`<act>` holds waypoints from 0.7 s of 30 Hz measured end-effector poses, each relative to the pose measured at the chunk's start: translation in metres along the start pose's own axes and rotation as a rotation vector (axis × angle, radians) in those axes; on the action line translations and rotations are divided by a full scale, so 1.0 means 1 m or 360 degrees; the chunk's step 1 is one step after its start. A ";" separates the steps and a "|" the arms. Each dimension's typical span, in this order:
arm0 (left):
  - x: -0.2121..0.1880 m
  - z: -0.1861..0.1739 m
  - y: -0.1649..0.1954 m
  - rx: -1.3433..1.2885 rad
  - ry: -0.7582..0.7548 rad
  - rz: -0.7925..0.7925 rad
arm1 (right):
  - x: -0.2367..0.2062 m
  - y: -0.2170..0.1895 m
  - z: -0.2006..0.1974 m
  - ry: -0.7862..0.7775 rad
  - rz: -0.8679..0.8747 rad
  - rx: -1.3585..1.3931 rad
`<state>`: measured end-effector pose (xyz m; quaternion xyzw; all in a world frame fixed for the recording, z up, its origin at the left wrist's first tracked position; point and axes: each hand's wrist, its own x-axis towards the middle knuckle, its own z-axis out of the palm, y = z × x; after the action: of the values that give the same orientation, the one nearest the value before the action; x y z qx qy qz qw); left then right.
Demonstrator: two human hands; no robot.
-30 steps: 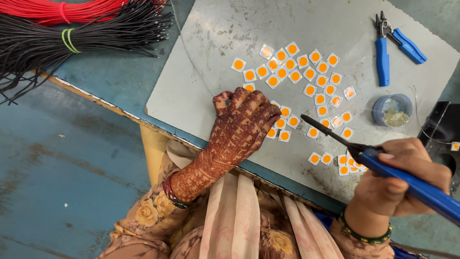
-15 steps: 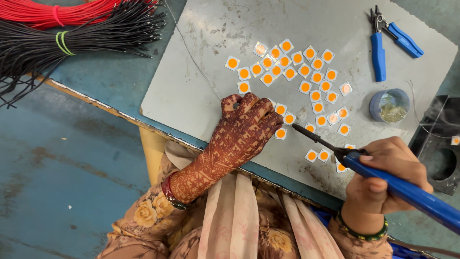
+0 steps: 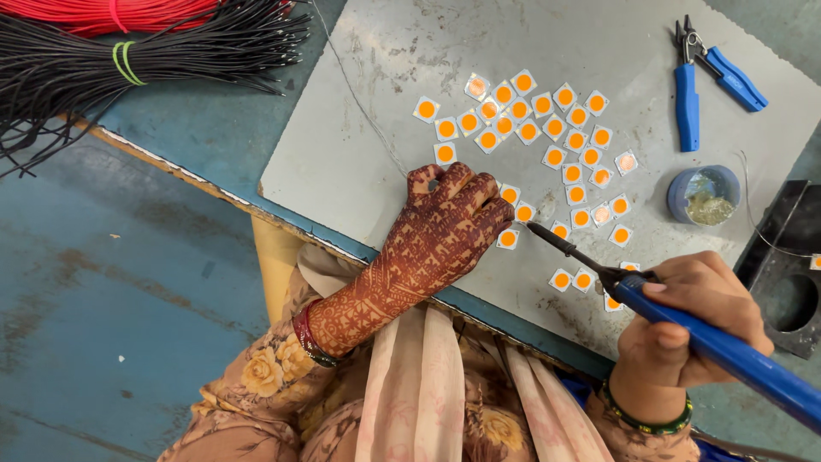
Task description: The person solders small orange LED components laid out on a metal work board, using a soldering iron in the right hand to touch each component while the left hand holds a thin wire lead. The person works through the components one at a time across the board.
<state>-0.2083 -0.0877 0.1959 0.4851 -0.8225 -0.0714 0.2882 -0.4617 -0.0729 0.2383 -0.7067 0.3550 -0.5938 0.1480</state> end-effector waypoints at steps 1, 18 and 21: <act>0.000 0.000 0.000 -0.0003 -0.0001 -0.0002 | 0.001 -0.001 0.000 -0.0014 -0.0002 -0.0004; -0.002 0.000 0.000 -0.0134 0.0116 -0.0193 | 0.000 0.019 -0.029 0.0288 -0.0442 -0.0103; 0.000 0.001 0.002 -0.0165 0.0063 -0.0186 | -0.009 0.030 -0.047 0.0278 -0.0471 -0.0147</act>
<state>-0.2104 -0.0868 0.1953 0.5180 -0.7821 -0.1210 0.3247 -0.5161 -0.0780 0.2249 -0.7030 0.2855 -0.6513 -0.0050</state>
